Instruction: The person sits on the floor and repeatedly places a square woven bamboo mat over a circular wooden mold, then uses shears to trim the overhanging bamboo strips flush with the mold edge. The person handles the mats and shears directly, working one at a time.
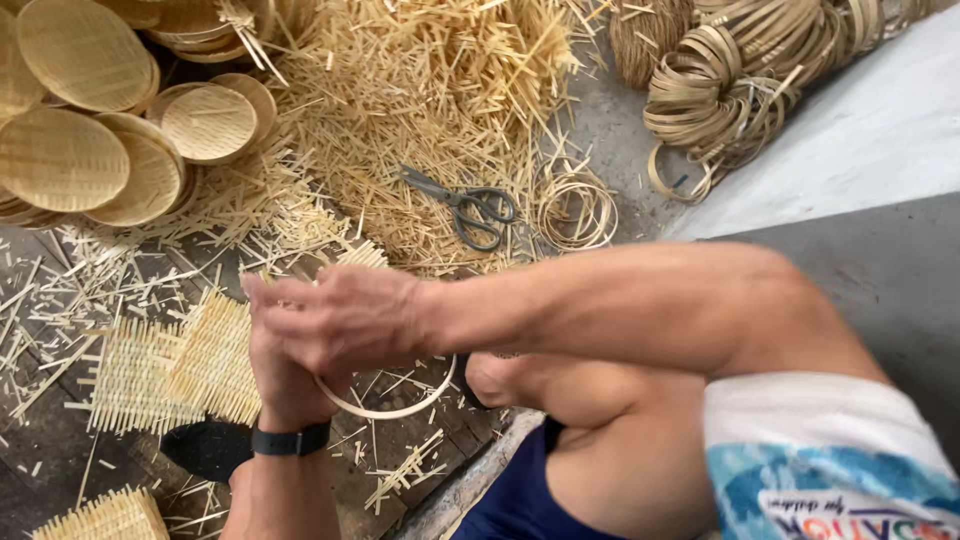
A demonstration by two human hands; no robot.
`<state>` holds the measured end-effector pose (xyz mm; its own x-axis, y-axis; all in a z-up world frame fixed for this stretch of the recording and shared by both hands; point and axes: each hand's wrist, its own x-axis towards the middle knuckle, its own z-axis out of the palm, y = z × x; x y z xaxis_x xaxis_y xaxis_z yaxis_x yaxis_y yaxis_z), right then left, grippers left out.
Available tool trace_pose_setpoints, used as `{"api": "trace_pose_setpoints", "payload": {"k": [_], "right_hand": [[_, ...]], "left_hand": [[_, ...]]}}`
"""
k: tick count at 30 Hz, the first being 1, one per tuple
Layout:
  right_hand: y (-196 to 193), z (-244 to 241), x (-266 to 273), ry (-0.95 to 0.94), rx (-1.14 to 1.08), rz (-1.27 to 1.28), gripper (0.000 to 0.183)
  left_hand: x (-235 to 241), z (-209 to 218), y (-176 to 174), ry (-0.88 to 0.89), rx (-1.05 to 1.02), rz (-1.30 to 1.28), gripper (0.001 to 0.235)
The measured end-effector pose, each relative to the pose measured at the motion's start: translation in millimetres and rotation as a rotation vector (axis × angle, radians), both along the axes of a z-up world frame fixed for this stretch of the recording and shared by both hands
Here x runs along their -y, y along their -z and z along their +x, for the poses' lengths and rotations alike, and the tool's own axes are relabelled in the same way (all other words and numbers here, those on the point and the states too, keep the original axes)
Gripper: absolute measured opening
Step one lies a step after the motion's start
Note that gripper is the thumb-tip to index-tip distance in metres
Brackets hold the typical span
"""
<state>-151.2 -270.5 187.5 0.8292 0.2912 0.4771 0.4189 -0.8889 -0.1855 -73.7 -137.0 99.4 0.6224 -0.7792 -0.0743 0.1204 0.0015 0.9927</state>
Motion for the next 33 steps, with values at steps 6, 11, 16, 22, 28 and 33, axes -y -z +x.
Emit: {"api": "trace_pose_setpoints", "payload": {"k": [6, 11, 16, 22, 28, 33], "right_hand": [[34, 6, -28, 0.040, -0.120, -0.004, 0.020], [51, 21, -6, 0.119, -0.271, 0.153, 0.020], [57, 32, 36, 0.408, -0.807, 1.716, 0.032], [91, 12, 29, 0.143, -0.734, 2.133, 0.034], [104, 20, 25, 0.145, -0.942, 2.175, 0.044], [112, 20, 17, 0.164, -1.024, 2.105, 0.054]], "left_hand": [[-26, 4, 29, -0.146, -0.085, 0.155, 0.063], [-19, 10, 24, -0.181, -0.765, 0.126, 0.059], [-28, 50, 27, -0.448, -0.861, -0.475, 0.048], [-48, 64, 23, -0.213, -0.994, -0.401, 0.043], [-42, 63, 16, -0.202, -1.010, 0.021, 0.021], [-41, 57, 29, -0.297, -0.998, -0.146, 0.038]]}}
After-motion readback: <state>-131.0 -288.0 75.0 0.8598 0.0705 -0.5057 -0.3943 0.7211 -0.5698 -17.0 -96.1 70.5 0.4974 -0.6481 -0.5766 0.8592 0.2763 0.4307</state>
